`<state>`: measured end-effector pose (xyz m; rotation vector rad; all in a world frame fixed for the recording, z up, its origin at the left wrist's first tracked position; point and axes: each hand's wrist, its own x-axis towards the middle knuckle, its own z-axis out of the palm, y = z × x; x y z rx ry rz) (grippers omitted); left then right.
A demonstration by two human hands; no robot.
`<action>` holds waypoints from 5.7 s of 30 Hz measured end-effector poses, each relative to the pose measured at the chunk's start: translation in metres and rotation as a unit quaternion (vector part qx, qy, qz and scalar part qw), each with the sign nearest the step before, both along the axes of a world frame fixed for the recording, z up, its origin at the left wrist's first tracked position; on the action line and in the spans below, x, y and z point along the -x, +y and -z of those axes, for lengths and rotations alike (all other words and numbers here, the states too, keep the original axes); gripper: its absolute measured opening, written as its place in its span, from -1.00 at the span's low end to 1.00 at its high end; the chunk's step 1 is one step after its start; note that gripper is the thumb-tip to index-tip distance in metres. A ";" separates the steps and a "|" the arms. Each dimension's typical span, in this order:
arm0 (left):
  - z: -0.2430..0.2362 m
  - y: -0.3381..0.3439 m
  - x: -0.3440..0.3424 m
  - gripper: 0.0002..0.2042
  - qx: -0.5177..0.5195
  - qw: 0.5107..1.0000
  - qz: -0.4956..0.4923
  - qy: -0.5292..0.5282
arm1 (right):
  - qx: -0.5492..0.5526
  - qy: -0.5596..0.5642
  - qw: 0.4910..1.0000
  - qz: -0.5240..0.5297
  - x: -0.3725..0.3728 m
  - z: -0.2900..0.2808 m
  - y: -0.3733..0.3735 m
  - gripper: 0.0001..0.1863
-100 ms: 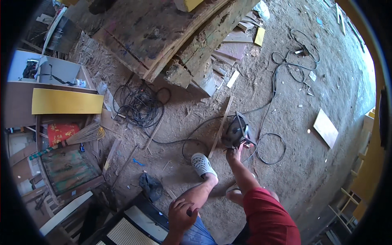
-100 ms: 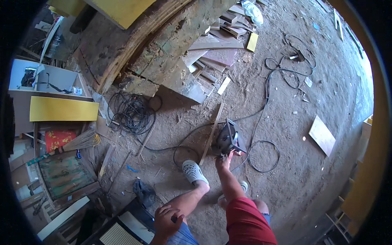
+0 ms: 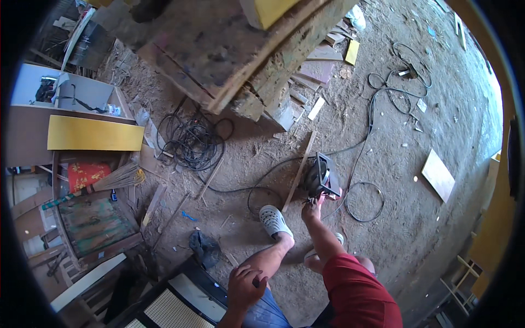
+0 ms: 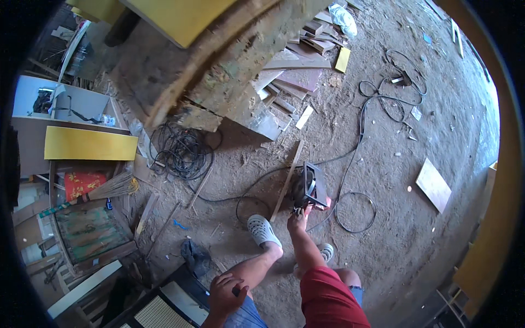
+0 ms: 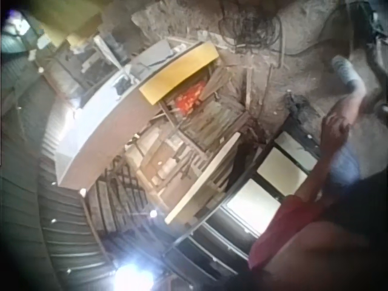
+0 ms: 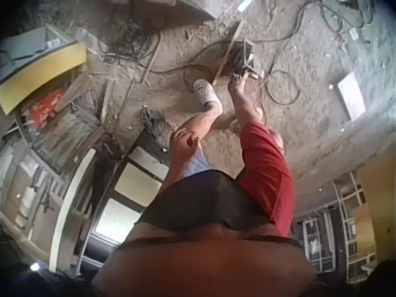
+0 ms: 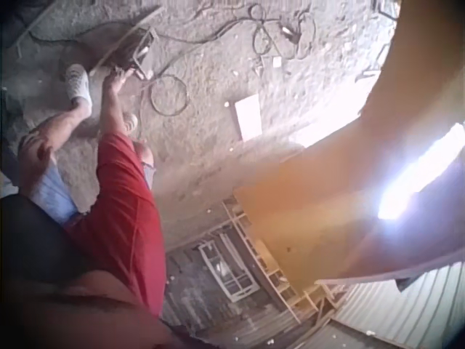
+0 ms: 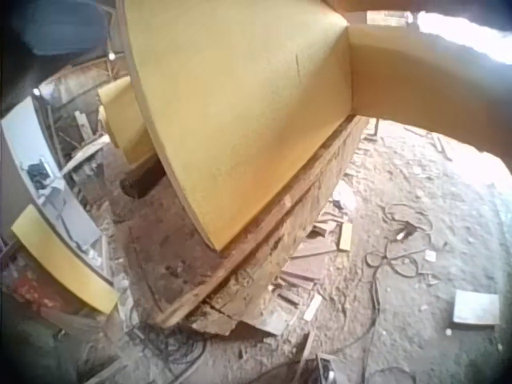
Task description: The person measures and marks a wooden board using a square ruler and a pencil, cuts the board with a circular saw, and then measures and marks the board again with the square ruler and pencil.
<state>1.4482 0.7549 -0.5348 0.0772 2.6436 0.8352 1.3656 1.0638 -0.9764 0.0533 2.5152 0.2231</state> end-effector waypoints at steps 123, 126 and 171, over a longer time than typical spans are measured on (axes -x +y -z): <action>-0.627 -0.225 0.933 -0.74 -0.124 0.906 0.364 0.177 | 0.024 0.487 0.841 0.236 0.453 -1.078 -0.035 -0.59; -0.606 -0.203 0.954 -0.71 -0.112 0.923 0.352 0.109 | 0.028 0.433 0.862 0.261 0.469 -1.059 -0.019 -0.69; -0.469 -0.366 0.804 -0.75 -0.564 0.796 -0.216 -0.036 | 0.411 0.346 0.829 -0.155 0.719 -0.954 -0.472 -0.43</action>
